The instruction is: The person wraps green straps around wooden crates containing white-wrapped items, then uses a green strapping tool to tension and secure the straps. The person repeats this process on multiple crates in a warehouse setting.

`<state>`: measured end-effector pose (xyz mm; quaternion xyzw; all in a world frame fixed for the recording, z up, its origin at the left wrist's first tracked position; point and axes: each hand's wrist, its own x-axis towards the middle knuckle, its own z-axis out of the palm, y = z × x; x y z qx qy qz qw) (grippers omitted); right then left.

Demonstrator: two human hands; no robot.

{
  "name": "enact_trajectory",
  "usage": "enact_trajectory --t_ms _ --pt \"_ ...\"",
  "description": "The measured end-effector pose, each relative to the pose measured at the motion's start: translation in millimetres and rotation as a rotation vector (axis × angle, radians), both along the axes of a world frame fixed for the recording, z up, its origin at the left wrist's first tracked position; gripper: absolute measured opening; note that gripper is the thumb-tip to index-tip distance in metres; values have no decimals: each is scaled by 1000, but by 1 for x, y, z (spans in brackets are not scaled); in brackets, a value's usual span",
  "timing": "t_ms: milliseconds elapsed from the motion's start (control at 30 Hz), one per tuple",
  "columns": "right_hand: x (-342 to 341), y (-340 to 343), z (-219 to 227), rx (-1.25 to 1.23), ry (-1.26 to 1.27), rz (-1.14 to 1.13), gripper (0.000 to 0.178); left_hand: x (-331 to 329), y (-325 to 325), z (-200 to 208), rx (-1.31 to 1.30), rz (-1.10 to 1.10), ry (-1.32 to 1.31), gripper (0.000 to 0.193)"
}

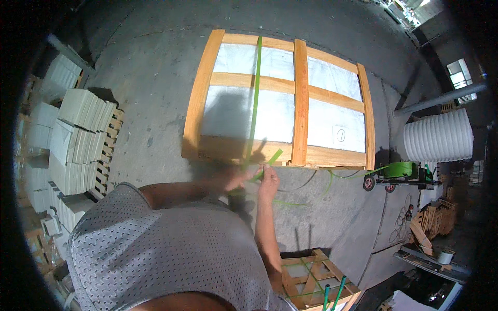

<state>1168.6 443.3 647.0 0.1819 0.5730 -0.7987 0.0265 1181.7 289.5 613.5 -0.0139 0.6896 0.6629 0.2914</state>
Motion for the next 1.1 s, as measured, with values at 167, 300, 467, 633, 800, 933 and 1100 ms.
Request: enact_trajectory --t_ms 167,300,467,633,800,933,1100 --pt "-5 -14 4 108 25 -5 27 -5 -12 -23 -89 -184 21 42" --pt "-7 -18 5 223 -138 -76 29 -2 -24 -67 -154 -160 -109 27" --pt "-11 -28 5 420 -101 -132 29 -19 -32 -119 -81 88 -72 7" --pt "11 -16 -12 506 -229 -332 34 -46 -65 -102 -23 -546 302 31" --pt "106 16 -47 326 -269 -500 32 -55 -61 -72 -157 -394 52 35" --pt "234 45 -68 273 -528 -697 28 -67 -51 -74 -360 -466 447 26" --pt "396 66 -78 37 -543 -1146 22 -59 -43 -79 -260 -512 468 21"
